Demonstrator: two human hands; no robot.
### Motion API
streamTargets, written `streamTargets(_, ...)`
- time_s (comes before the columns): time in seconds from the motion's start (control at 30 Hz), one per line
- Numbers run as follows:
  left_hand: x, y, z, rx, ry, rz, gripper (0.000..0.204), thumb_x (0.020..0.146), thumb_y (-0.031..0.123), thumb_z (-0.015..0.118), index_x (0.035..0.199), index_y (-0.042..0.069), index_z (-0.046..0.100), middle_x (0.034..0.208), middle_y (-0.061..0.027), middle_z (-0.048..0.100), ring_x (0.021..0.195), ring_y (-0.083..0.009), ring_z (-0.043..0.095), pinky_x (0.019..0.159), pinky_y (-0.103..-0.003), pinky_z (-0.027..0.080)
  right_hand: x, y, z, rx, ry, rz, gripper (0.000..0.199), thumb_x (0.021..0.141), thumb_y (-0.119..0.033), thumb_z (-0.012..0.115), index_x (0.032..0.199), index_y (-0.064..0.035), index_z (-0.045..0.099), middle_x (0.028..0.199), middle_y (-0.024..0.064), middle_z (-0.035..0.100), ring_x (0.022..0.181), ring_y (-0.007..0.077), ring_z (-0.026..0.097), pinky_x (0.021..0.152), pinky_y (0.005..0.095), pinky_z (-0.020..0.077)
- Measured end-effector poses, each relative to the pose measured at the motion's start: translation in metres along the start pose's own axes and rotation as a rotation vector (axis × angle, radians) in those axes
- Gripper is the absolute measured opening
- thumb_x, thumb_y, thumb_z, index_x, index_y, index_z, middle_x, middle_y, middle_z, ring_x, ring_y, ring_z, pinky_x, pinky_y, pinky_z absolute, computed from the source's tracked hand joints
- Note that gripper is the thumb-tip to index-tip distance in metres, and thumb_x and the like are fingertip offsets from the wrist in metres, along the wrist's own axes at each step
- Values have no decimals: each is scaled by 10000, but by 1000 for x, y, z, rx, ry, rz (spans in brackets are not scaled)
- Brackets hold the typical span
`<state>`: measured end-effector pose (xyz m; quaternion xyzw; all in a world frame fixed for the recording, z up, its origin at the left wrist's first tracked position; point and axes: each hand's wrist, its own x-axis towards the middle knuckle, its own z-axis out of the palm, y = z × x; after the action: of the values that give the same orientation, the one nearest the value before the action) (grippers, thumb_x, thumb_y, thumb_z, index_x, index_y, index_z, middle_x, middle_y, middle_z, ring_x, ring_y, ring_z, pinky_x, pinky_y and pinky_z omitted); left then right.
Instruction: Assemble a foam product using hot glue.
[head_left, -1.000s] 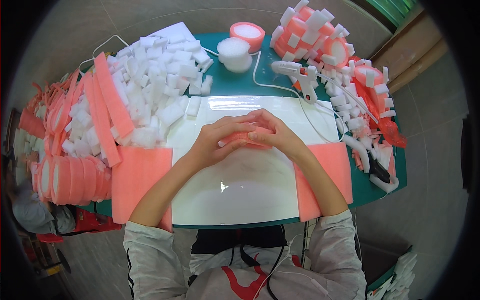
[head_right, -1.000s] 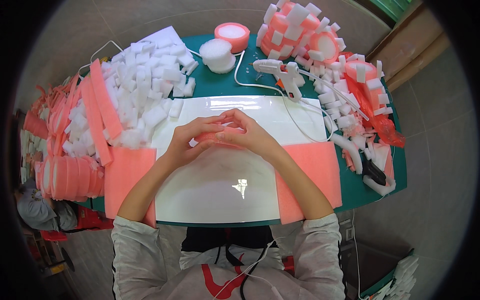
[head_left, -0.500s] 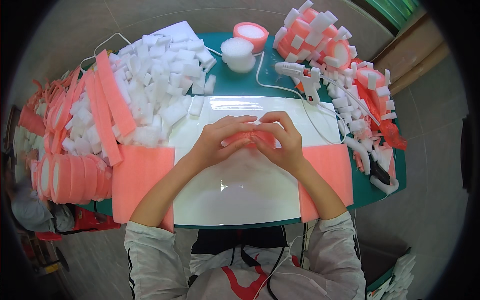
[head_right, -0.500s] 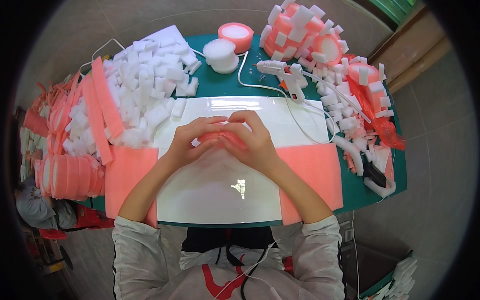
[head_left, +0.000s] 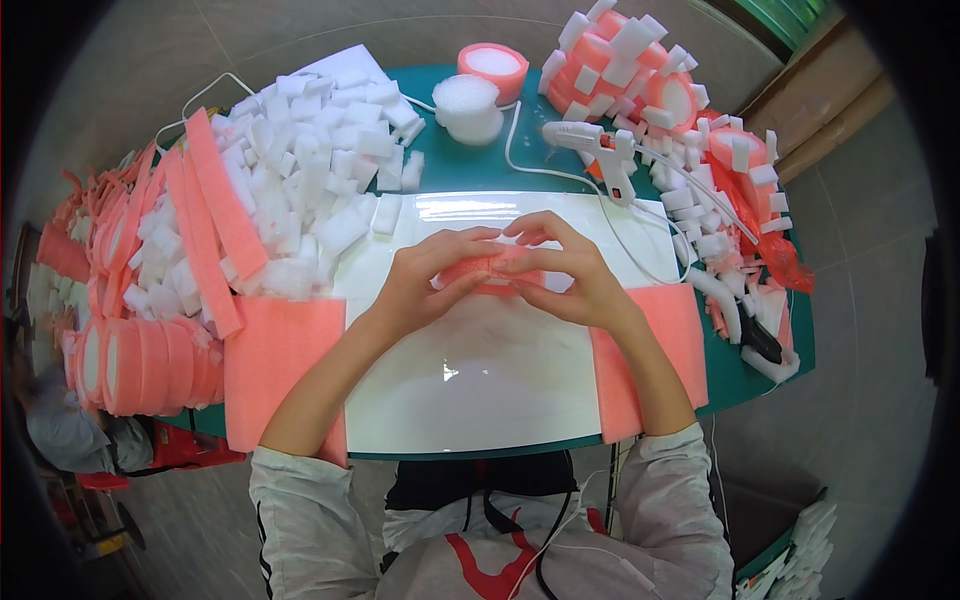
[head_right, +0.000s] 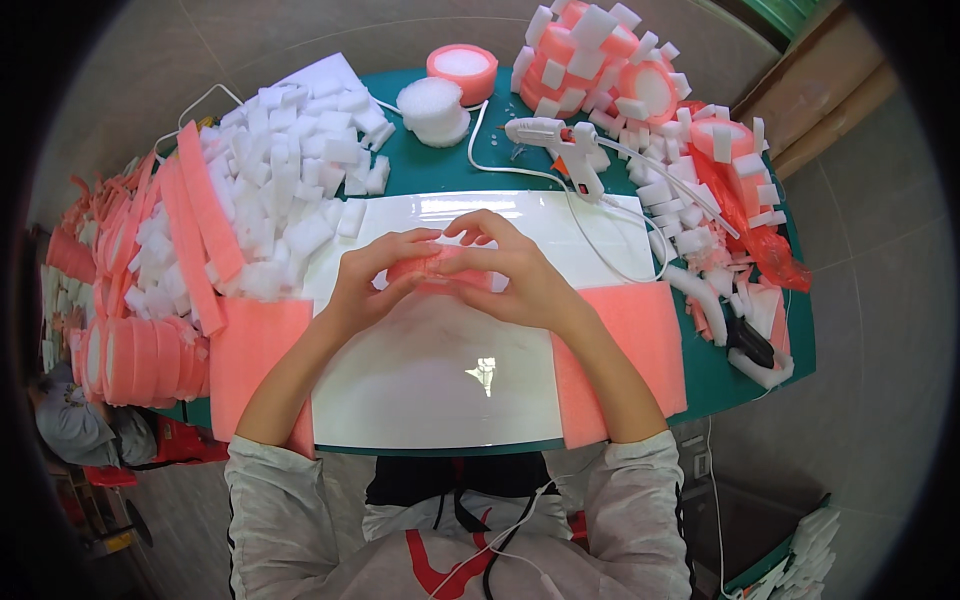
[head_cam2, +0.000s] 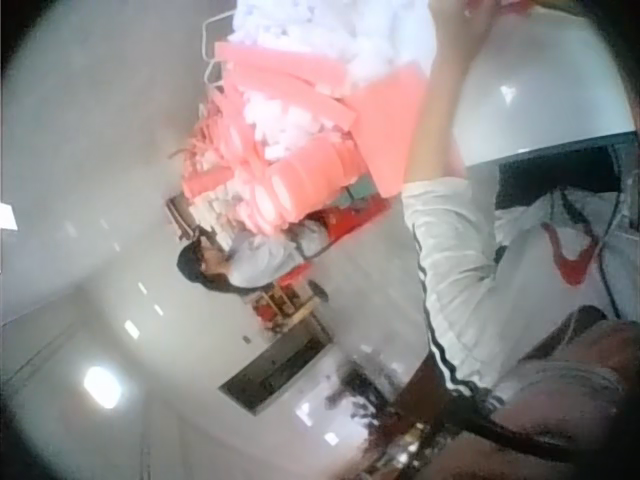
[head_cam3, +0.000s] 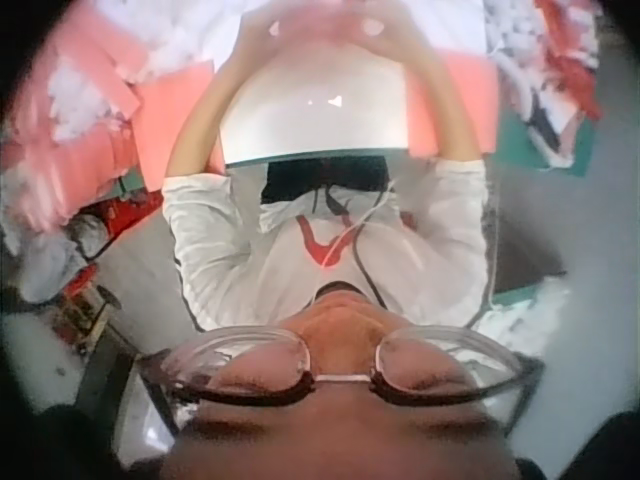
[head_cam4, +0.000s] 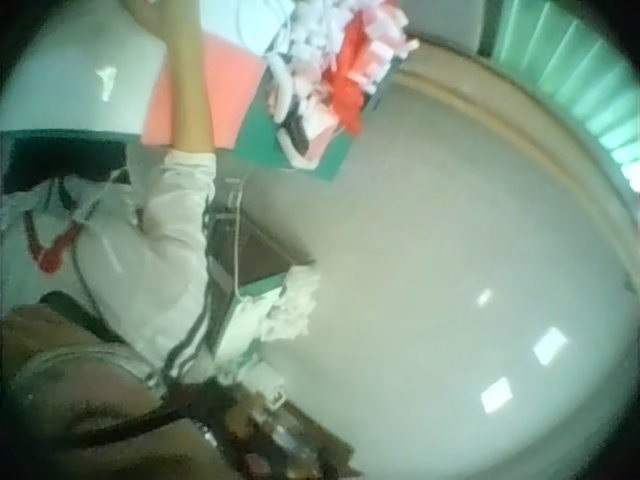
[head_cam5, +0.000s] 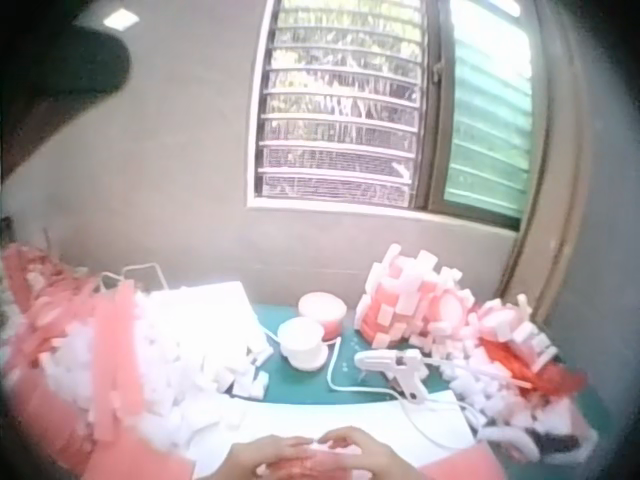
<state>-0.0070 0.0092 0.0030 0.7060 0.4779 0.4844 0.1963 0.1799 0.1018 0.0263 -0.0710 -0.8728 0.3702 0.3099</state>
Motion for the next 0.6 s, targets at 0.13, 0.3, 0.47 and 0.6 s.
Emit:
streamTargets(0.13,1,0,1,-17,3,-4,272,760,67,627,1030,51,595,1067,-133,596,935,-250,593,781,-300,474,-2,0,2,87,-9,64,330,645,36,657,946,-100,649,1045,96,527,921,224,529,783,304,441)
streamTargets(0.3,0,0,2,15,42,66,259,759,55,624,1017,49,603,1080,-120,555,917,-232,572,747,-292,468,-1,-2,6,14,30,34,309,653,28,664,933,-100,644,1048,98,527,938,232,526,794,310,435)
streamTargets(0.47,0,1,3,128,122,116,259,751,36,622,1010,49,618,1044,-93,506,866,-202,548,688,-271,461,1,-10,9,-301,115,-130,308,645,29,667,922,-101,630,1033,102,531,937,247,522,783,318,438)
streamTargets(0.6,-2,1,4,100,94,85,259,741,36,632,1000,54,631,988,-82,523,819,-177,555,671,-249,462,0,-12,9,-316,91,-146,301,639,0,675,910,-116,610,989,86,536,920,258,513,757,335,436)
